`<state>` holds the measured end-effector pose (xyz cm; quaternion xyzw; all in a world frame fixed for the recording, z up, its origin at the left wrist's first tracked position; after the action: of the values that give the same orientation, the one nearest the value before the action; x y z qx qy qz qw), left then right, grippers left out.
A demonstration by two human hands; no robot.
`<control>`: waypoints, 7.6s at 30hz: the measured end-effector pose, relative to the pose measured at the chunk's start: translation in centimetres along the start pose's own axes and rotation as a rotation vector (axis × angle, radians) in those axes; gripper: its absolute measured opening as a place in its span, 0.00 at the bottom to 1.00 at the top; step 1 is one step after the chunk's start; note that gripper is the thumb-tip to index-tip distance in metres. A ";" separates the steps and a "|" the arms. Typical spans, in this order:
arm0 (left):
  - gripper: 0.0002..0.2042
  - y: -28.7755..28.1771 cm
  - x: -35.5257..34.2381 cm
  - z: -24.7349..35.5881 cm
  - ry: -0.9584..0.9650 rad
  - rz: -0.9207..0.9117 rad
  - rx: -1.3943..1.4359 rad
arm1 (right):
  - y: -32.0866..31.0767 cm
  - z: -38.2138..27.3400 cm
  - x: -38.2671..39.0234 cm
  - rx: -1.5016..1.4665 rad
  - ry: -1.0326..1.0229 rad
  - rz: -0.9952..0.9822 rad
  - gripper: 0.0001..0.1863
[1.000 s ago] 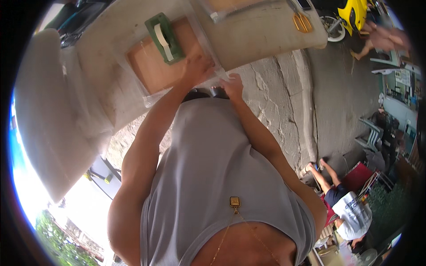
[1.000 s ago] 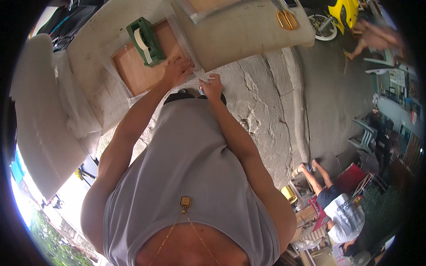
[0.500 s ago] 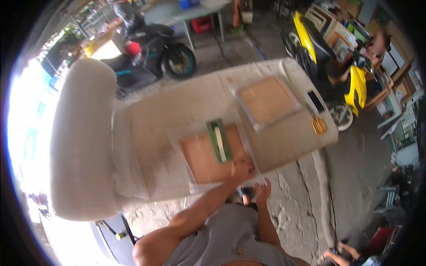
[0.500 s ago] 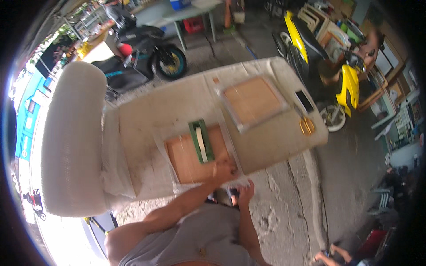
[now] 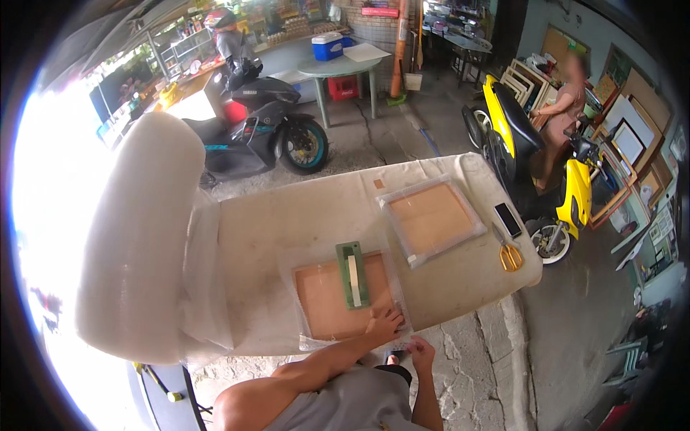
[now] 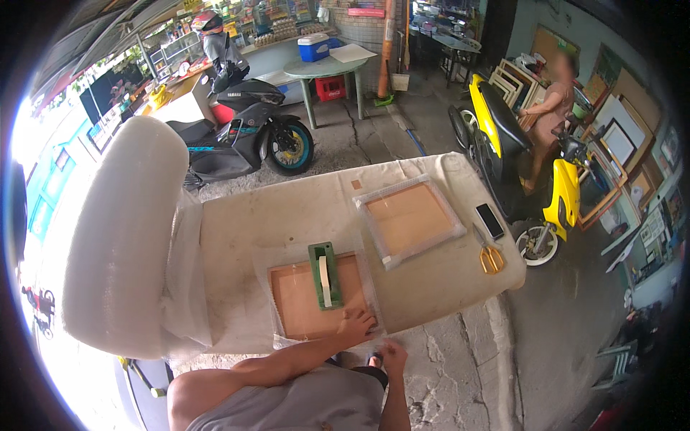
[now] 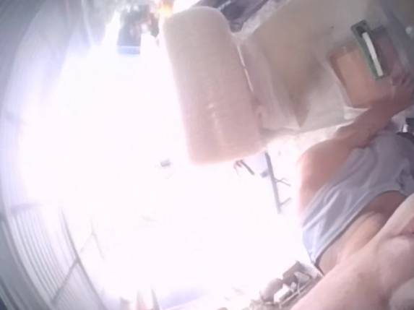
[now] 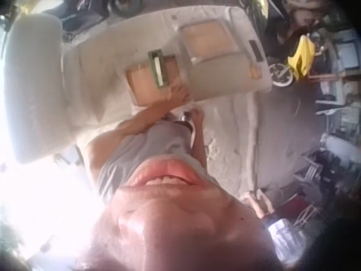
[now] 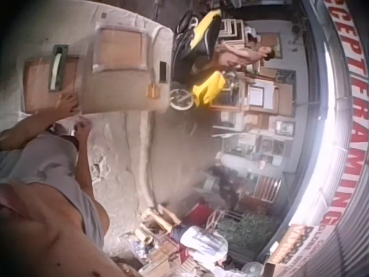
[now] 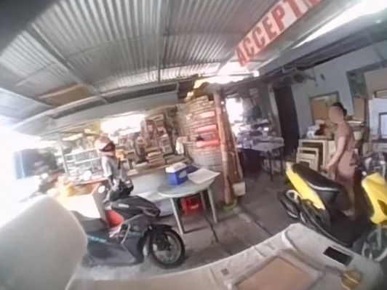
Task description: The person wraps several picture frames with bubble wrap and secures them with tape. They handle each frame individually, place them on a table, and then move them to a nearby surface. The task includes cutting tape and smoothing the wrapping material.
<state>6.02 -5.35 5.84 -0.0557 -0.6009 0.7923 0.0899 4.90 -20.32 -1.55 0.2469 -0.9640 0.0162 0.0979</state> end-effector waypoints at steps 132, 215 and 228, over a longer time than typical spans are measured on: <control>0.18 -8.9 8.3 -3.1 -0.465 0.118 0.330 | 3.6 -4.6 -9.1 0.544 0.346 -0.014 0.12; 0.11 -1.6 33.5 -6.9 -1.524 0.510 0.616 | 32.9 -17.4 -18.4 0.501 -0.147 -1.049 0.46; 0.30 -9.2 35.9 -5.2 -1.562 0.361 0.078 | 35.1 -13.7 -0.1 0.814 -0.892 -1.036 0.28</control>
<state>-27.41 9.44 13.98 0.4218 -0.4438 0.6252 -0.4840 -9.40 11.59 12.43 0.6632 -0.5934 0.2190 -0.4000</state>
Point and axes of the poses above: each hand's wrist, its own x-axis away from the middle knuckle, its own y-axis out of the palm, z = x × y, the point moved 10 cm from there along -x, towards the middle knuckle, and after that the axes turned 11 degrees about -z, right-handed, at the moved point
